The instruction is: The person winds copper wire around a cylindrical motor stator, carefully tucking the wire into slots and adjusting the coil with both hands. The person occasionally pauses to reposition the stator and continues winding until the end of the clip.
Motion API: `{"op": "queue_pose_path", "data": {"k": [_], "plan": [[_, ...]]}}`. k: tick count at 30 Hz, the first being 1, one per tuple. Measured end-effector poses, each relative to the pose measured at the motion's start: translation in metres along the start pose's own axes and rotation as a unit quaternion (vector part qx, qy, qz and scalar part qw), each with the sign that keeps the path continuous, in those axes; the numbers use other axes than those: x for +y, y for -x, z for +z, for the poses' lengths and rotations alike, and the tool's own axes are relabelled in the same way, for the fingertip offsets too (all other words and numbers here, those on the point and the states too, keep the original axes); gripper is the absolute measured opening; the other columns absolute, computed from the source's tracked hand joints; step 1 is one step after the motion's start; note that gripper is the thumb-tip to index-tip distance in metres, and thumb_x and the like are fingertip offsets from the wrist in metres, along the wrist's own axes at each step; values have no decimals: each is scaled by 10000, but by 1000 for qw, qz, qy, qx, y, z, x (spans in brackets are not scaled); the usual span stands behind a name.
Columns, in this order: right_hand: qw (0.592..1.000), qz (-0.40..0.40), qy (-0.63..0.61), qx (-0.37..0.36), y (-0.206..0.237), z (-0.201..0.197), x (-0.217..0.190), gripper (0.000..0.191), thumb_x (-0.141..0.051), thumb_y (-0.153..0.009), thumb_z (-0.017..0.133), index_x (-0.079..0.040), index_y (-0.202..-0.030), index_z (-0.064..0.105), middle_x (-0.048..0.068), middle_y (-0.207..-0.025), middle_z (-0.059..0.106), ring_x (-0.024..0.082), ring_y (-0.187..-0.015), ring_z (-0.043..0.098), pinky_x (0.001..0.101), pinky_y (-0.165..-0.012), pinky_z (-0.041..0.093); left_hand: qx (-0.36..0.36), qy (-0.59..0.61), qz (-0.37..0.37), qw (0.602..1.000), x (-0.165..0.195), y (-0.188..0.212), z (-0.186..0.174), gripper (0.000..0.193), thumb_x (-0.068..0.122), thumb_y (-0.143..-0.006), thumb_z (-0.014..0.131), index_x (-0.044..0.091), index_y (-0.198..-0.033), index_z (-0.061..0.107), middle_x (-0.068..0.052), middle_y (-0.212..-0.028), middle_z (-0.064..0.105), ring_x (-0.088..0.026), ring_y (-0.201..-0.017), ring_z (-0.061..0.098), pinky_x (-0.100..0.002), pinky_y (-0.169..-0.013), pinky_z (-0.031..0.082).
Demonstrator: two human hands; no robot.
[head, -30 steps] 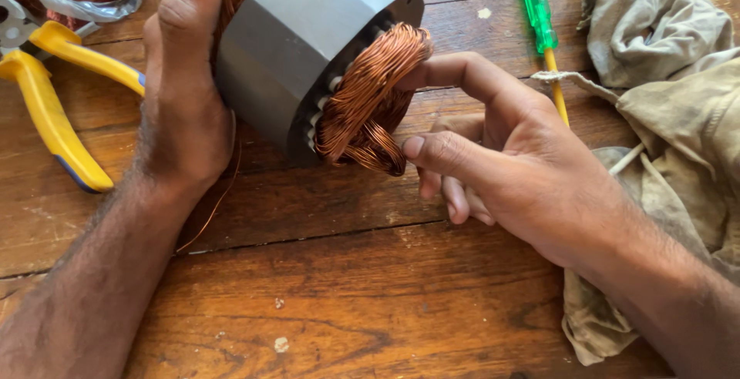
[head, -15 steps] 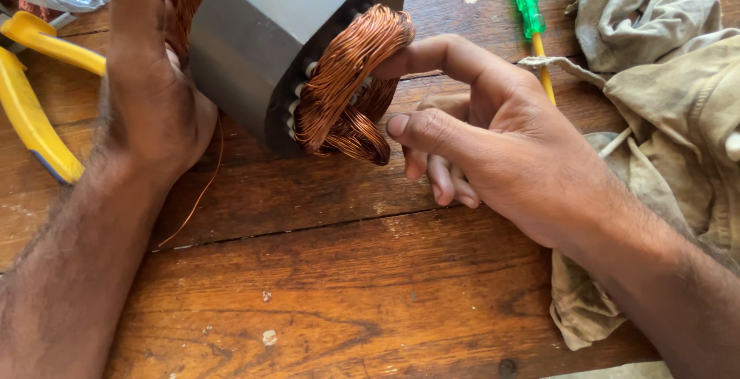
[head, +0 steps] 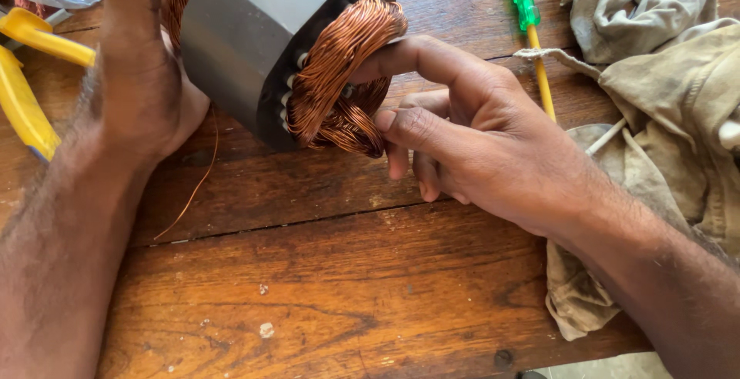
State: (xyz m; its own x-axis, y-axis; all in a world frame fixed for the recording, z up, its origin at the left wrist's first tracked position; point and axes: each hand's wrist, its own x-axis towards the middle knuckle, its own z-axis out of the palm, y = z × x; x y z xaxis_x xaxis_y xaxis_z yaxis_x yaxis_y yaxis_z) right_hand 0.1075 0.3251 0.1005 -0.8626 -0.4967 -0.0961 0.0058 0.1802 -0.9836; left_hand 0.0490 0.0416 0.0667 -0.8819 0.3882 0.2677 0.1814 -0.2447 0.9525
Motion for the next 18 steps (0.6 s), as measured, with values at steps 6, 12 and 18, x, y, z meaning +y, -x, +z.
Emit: {"op": "queue_pose_path", "data": {"k": [6, 12, 18], "plan": [[999, 9, 39, 12, 2, 2, -1, 387, -150, -1027, 518, -113, -1411, 552, 7, -787, 687, 25, -601, 621, 197, -496, 547, -27, -28, 40, 998, -3, -2, -4, 619, 529, -1116, 485, 44, -1501, 465, -133, -1502, 527, -275, -1436, 492, -534, -1212, 461], [999, -8, 48, -5, 0, 1, 1, 355, -129, -1039, 496, -111, -1386, 568, -3, -712, 700, 20, -518, 583, 202, -459, 511, -49, -59, 33, 996, -3, -5, -10, 633, 557, -1141, 450, 22, -1478, 471, -173, -1512, 532, -307, -1484, 525, -573, -1223, 473], [998, -39, 52, 11, 2, 3, 3, 365, -81, -1027, 485, -89, -1385, 554, 3, -757, 693, 29, -541, 577, 189, -482, 511, -30, -3, -4, 1000, -11, 2, -14, 562, 461, -1160, 385, -17, -1442, 473, -176, -1424, 541, -276, -1320, 545, -470, -1130, 468]]}}
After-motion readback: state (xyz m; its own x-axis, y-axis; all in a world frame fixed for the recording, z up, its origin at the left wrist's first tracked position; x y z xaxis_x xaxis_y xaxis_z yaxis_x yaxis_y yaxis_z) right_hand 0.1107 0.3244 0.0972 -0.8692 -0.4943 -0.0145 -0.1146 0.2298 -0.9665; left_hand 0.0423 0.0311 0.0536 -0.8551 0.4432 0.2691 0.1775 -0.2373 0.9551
